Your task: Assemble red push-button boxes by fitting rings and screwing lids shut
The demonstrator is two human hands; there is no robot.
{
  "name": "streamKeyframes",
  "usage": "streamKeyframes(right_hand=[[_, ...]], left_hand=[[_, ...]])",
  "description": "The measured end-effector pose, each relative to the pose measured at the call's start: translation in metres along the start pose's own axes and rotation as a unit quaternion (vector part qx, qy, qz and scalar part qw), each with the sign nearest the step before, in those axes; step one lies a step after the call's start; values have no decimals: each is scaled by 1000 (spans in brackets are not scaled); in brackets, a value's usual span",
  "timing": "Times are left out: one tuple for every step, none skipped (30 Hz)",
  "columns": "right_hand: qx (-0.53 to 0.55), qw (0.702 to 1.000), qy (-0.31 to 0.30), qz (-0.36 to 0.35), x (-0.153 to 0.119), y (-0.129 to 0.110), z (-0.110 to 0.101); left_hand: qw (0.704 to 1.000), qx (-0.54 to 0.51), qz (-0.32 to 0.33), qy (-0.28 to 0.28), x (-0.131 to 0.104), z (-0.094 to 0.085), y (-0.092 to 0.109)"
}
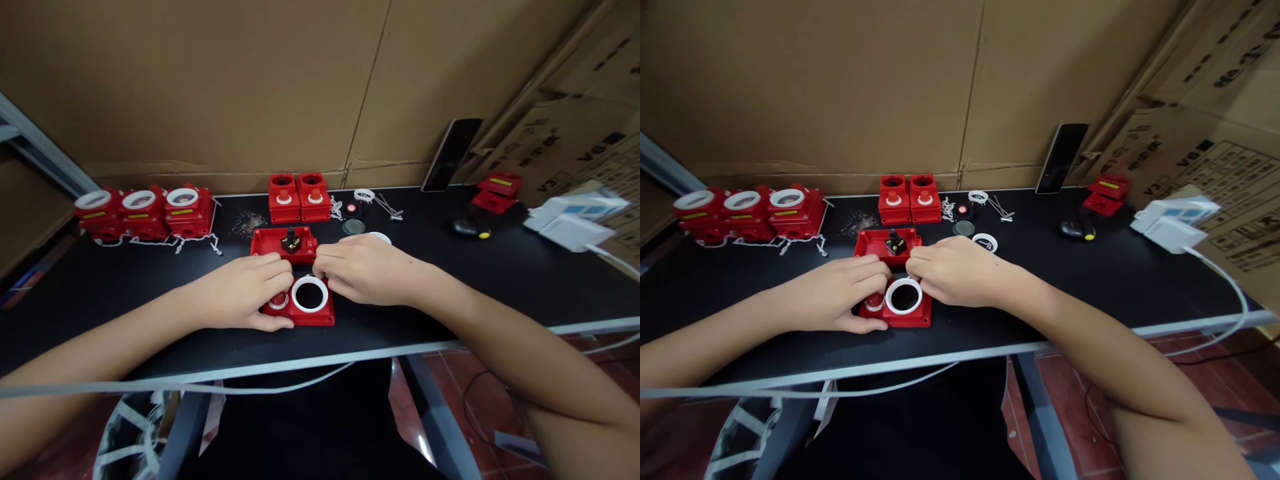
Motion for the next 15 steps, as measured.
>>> streamKeyframes(right_hand=[[-5, 1000, 3, -1, 0, 0, -1], [-9, 1000, 5, -1, -1, 0, -1], [-10, 1000, 6, -2, -1, 0, -2], [-9, 1000, 7, -3, -1, 0, -2], [-7, 1000, 9, -5, -1, -1, -3], [-4, 1000, 11, -7, -1, -1, -3], [1, 1000, 13, -5, -1, -1, -4], [7, 1000, 16, 0, -2, 0, -4], [16, 1000, 18, 9, -2, 2, -5], [29, 999, 19, 18, -2, 3, -5], [47, 998, 17, 25, -3, 4, -5], [69, 997, 13, 27, -3, 4, -4], [92, 995, 4, 23, -3, 3, -3], [113, 993, -6, 15, -3, 1, -2], [129, 991, -16, 8, -3, -1, 0]], left_hand=[[1000, -2, -1, -2, 0, 0, 0], [1000, -3, -3, -3, 0, 0, -1], [1000, -3, -4, -4, 0, 0, -1], [1000, -3, -6, -5, 0, 0, -1], [1000, -4, -7, -6, 0, 0, -1], [1000, -5, -8, -6, 0, 0, -1], [1000, -6, -10, -7, 0, 1, -1], [1000, -7, -11, -7, 0, 1, -1], [1000, -8, -12, -8, 0, 1, -2], [1000, -8, -13, -7, 0, 1, -2], [1000, -7, -14, -7, 0, 1, -2], [1000, -4, -13, -6, 0, 1, -1], [1000, -1, -12, -5, 0, 2, -1], [1000, 3, -12, -4, 0, 1, -1], [1000, 8, -10, -2, 0, 1, -1]])
Point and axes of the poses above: each hand's wrist, its own x-axis towards the middle knuckle, its own z-axis out of the palm, y = z × x, the point moved 9 cm from there along x, towards the middle knuckle, and after that the axes turned 7 degrees about -x, right-handed, at the moved point
